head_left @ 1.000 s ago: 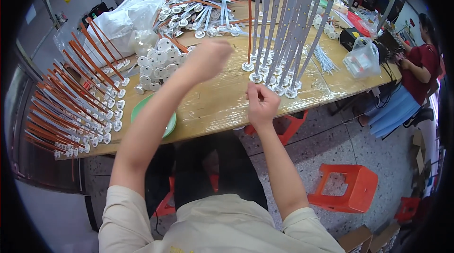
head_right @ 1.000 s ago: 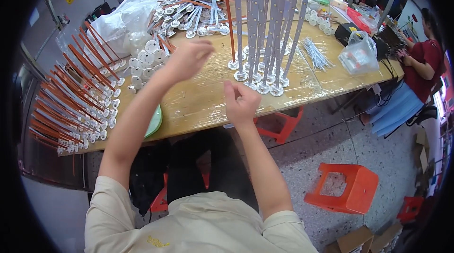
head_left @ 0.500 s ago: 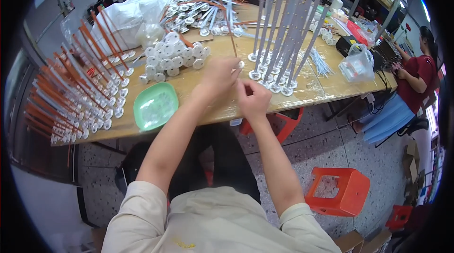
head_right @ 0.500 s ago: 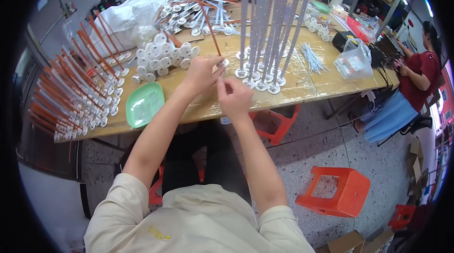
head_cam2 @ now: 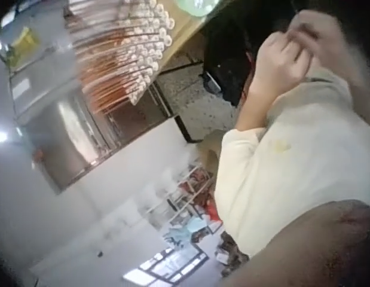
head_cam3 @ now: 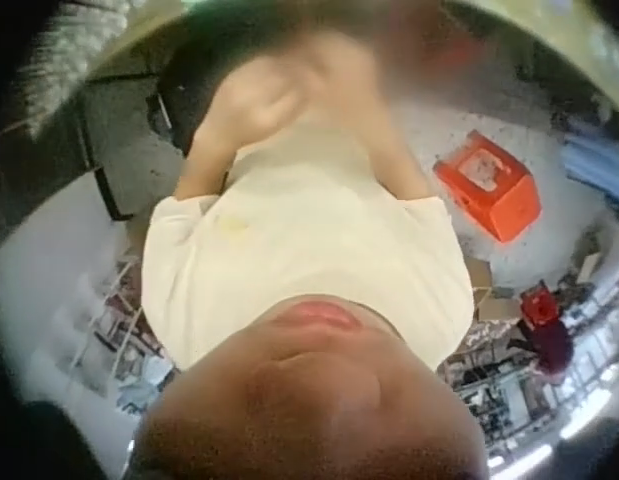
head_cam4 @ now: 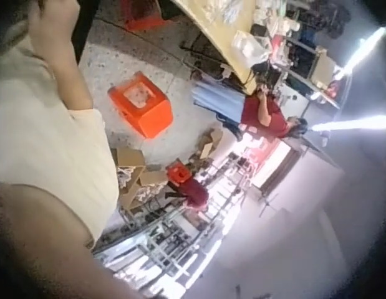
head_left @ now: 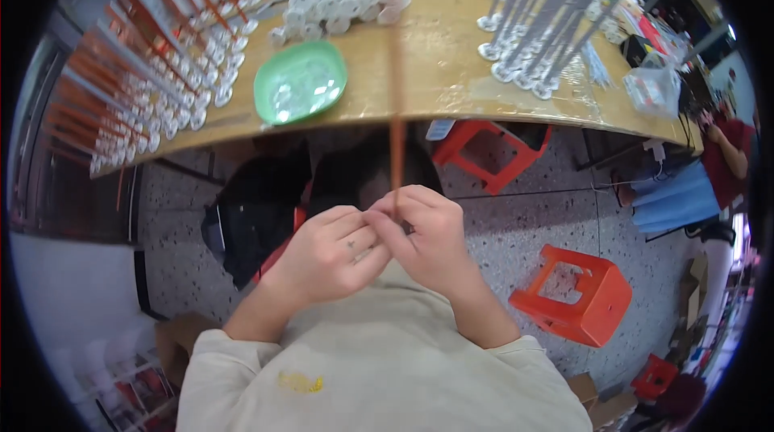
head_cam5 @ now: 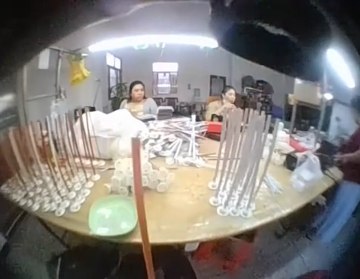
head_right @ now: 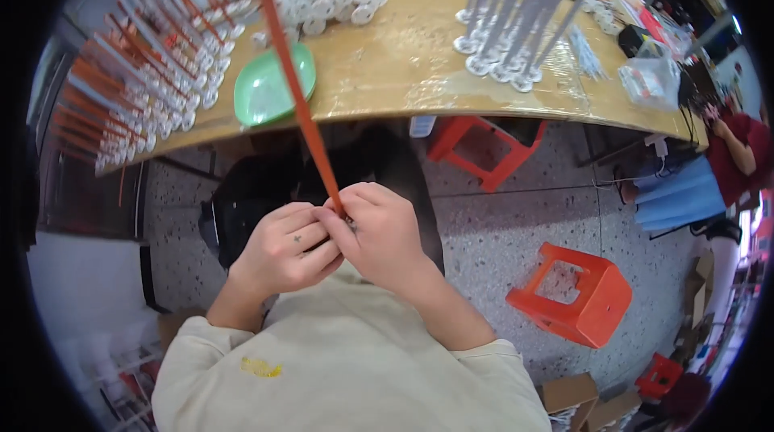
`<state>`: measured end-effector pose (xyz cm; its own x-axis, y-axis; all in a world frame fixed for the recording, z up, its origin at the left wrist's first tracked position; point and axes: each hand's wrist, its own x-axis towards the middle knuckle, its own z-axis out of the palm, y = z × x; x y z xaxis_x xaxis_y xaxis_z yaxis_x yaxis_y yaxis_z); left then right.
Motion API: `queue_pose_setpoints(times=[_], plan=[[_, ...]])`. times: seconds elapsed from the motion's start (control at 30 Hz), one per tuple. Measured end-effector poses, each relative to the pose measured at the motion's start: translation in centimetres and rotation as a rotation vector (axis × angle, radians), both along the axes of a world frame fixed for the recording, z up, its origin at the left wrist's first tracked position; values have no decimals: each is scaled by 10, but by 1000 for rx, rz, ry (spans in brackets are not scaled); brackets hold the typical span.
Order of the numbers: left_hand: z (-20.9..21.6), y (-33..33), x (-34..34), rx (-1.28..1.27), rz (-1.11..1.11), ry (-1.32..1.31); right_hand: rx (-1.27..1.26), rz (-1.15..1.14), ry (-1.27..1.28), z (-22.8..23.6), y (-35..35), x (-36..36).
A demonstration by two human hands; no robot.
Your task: Assembling light strips by attaching white plastic bases to the flexible strip components.
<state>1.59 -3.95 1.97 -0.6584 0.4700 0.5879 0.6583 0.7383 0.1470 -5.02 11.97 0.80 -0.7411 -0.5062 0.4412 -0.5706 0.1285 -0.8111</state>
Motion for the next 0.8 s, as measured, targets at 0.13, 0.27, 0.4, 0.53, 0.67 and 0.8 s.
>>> queue_pose_setpoints(times=[0.13, 0.27, 0.4, 0.53, 0.67, 0.8], plan=[[-9, -1, 16, 69, -5, -58, -74, -17, -130, -9, 3, 21], [-33, 10, 28, 256, 30, -178, -15, -11, -252, -6, 1, 17], [-41, 10, 34, 300, 34, -74, 72, 169, -357, 10, 4, -2], [-33, 1, 33, 370, 87, -57, 64, 314, -420, 11, -11, -7], [-33, -17, 29, 316, 108, 57, -3, 354, -428, 5, -25, -7], [-40, -33, 40, 375, -18, 8, 218, 550, -434, 18, -44, -11]])
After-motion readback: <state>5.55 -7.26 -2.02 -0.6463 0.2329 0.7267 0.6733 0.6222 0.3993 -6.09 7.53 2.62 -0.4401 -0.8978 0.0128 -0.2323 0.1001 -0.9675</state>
